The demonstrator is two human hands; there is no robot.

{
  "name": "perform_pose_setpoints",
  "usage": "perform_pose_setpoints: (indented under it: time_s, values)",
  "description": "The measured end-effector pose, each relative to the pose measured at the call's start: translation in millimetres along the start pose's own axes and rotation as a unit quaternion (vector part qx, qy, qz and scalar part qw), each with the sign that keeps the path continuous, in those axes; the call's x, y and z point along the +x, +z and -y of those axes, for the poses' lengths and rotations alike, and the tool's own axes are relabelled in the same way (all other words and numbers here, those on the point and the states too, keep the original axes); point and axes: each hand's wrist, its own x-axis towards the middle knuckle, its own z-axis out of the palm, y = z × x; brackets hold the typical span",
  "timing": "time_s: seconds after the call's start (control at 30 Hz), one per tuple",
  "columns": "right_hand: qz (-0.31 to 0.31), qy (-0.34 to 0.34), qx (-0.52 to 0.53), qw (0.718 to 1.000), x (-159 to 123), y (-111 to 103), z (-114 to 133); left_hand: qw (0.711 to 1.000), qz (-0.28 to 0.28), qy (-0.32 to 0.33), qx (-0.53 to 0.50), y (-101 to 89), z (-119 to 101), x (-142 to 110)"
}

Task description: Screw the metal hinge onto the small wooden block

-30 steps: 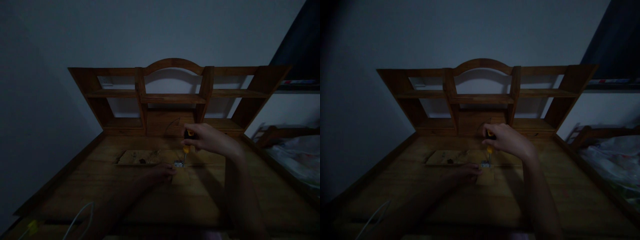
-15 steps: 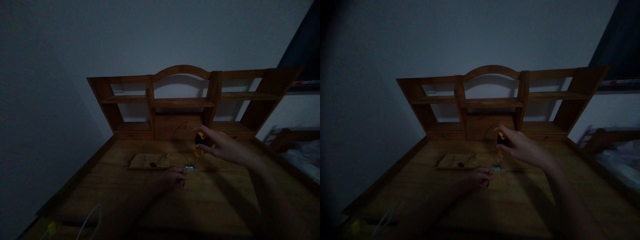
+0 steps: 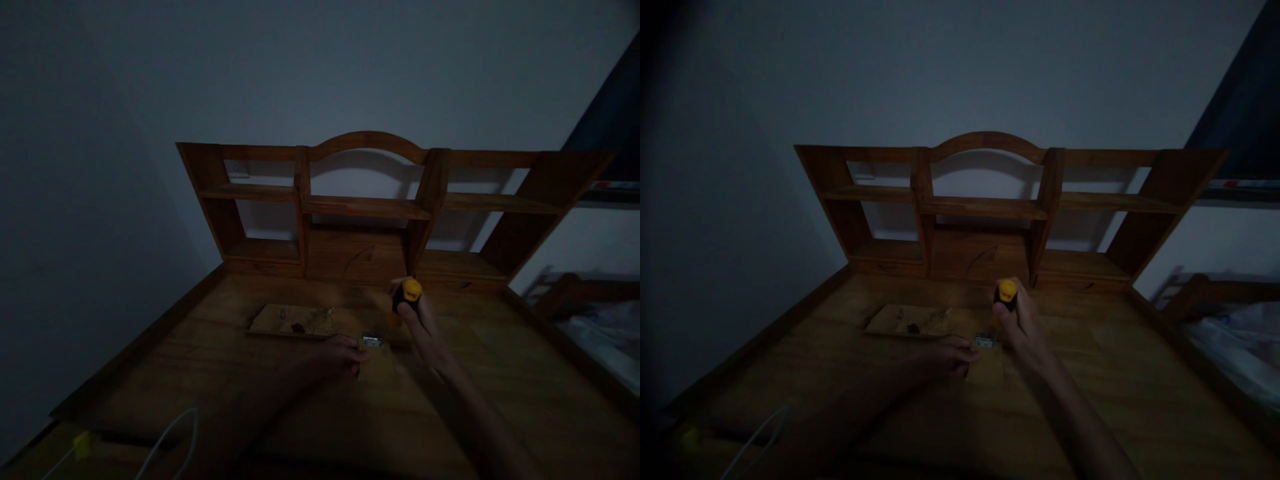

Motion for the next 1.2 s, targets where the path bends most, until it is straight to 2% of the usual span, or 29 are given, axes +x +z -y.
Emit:
perform_pose_setpoints:
  time_s: [0.07, 0.17, 0.23, 0.33, 0.4, 0.53, 0.63, 0.73, 0.87, 1.03, 1.2]
  values:
    - [0.005, -0.001, 0.098, 0.995, -1.6, 1.1, -0.8, 1.000, -0.004, 0.006, -0.005, 0.4, -0.7, -1.9]
    - [0.012, 0.042, 0.229, 0.972, -2.8, 1.8, 3.8, 1.000, -0.006, 0.001, -0.009, 1.7, -2.7, -5.0]
    - [0.003, 0.074, 0.257, 0.964, -4.5, 2.6, 6.4, 1.000, -0.004, -0.001, -0.014, 2.2, -3.5, -6.4]
    - [-0.040, 0.097, 0.241, 0.965, -6.5, 5.9, 5.4, 1.000, -0.004, -0.001, -0.024, 1.7, -2.9, -7.5]
    - [-0.038, 0.093, 0.273, 0.957, -6.3, 9.2, 2.4, 1.000, -0.004, -0.001, -0.022, 0.9, -2.0, -8.0]
    - [-0.031, 0.051, 0.382, 0.922, -5.3, 13.9, -2.7, 1.000, 0.010, 0.000, -0.021, -0.4, -1.6, -9.2]
    - [-0.063, 0.059, 0.361, 0.929, -6.6, 13.5, -1.5, 1.000, 0.016, -0.001, -0.026, -0.6, -1.7, -9.6]
    - [-0.097, 0.027, 0.322, 0.941, -6.1, 13.6, 3.1, 1.000, 0.008, 0.000, -0.027, -0.6, -1.0, -8.9]
    - [-0.119, 0.025, 0.343, 0.931, -2.7, 20.1, 1.2, 1.000, 0.000, -0.007, -0.023, 0.3, -1.1, -9.8]
    - [-0.099, 0.035, 0.345, 0.933, -2.2, 22.4, -9.5, 1.000, -0.006, -0.013, -0.022, 1.5, -3.2, -13.2]
    - [-0.109, 0.032, 0.329, 0.938, -0.1, 18.3, -3.2, 1.000, 0.011, -0.001, -0.020, 1.3, -3.5, -13.4]
